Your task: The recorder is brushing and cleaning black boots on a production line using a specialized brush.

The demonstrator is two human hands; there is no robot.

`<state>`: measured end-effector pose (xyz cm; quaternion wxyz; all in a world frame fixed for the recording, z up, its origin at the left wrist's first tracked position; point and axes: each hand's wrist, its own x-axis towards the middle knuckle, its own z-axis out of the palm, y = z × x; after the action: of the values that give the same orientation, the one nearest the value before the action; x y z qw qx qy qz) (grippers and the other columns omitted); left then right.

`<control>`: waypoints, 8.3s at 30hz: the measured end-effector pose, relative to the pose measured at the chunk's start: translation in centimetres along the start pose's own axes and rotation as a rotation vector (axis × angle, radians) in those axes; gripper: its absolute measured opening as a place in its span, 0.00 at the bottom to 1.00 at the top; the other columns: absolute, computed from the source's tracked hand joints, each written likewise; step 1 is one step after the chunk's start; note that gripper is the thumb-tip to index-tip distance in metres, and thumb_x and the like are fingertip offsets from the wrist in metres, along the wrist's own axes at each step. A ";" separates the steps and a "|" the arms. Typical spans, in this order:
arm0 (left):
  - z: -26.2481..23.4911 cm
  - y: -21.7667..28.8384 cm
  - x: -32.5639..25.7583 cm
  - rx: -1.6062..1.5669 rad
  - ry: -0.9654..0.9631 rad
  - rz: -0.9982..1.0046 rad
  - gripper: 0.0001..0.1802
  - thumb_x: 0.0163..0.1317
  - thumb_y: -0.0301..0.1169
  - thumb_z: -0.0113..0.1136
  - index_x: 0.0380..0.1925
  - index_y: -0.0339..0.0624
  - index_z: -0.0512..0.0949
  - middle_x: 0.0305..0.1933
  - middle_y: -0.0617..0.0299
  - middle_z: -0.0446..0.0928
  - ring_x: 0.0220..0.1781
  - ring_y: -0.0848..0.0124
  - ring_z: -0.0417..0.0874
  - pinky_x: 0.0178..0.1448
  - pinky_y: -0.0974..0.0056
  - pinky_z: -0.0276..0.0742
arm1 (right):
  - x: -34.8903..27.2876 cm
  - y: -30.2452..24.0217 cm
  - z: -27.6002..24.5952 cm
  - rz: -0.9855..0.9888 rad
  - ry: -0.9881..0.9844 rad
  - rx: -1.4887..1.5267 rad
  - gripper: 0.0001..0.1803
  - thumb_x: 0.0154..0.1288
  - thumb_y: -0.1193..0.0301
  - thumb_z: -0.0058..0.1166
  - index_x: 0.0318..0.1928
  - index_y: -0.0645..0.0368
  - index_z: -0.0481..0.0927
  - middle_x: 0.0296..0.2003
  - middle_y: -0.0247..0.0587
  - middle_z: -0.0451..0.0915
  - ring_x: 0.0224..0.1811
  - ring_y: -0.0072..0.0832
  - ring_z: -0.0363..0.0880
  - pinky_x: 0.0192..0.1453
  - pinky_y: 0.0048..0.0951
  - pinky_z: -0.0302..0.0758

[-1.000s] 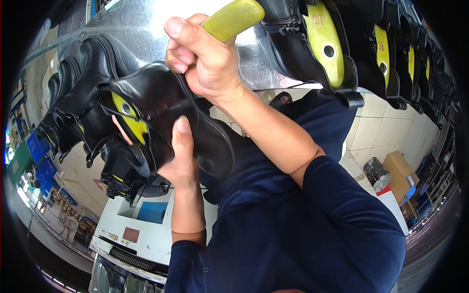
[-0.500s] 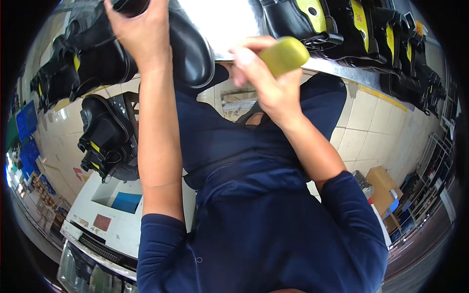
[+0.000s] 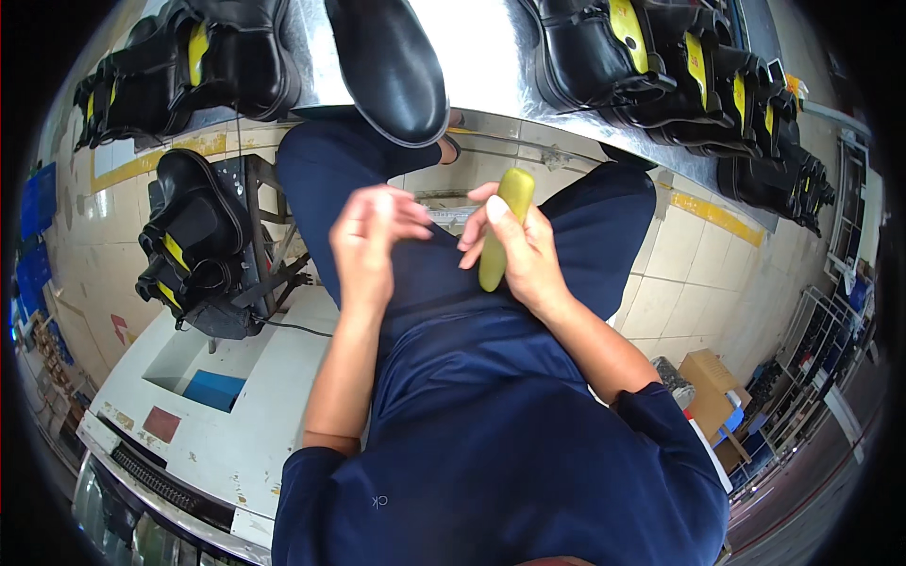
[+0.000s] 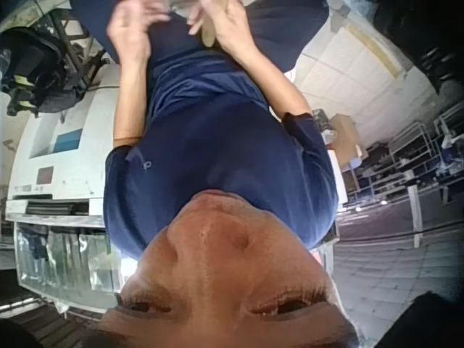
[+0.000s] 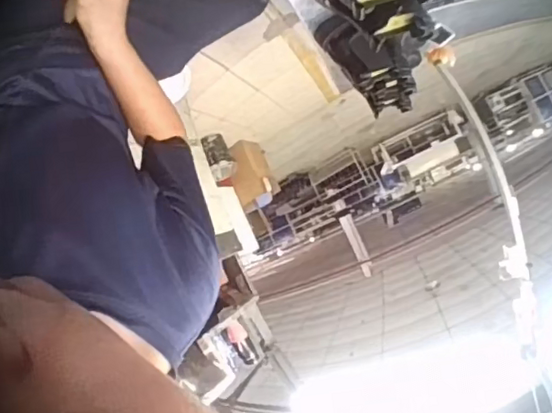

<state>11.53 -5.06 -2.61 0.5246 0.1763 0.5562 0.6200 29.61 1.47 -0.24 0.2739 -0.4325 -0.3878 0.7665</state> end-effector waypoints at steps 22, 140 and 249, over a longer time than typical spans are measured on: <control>-4.2 3.6 1.9 -0.081 0.087 0.230 0.15 0.69 0.31 0.65 0.51 0.37 0.75 0.36 0.63 0.77 0.31 0.78 0.77 0.37 0.70 0.75 | 18.1 -10.1 9.7 -0.564 0.207 -0.865 0.37 0.57 0.61 0.75 0.62 0.67 0.75 0.52 0.53 0.85 0.54 0.38 0.86 0.63 0.34 0.78; 11.8 22.1 0.3 0.026 -1.337 0.806 0.09 0.72 0.32 0.58 0.43 0.36 0.79 0.41 0.54 0.78 0.41 0.60 0.82 0.48 0.54 0.80 | 1.2 -1.5 -6.6 -0.404 -0.379 -0.967 0.23 0.62 0.61 0.61 0.58 0.49 0.78 0.29 0.53 0.83 0.30 0.50 0.85 0.36 0.47 0.81; -14.7 4.3 8.5 1.014 0.059 0.385 0.43 0.55 0.54 0.76 0.61 0.32 0.76 0.63 0.46 0.77 0.65 0.51 0.78 0.71 0.50 0.70 | 20.9 -10.2 6.9 -0.475 -0.143 0.653 0.13 0.76 0.67 0.50 0.38 0.65 0.76 0.16 0.34 0.65 0.13 0.21 0.62 0.19 0.27 0.62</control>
<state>-5.47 -4.54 -6.65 0.2349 0.4887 0.7575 0.3636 14.53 20.41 1.06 0.5385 -0.1671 -0.2311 0.7929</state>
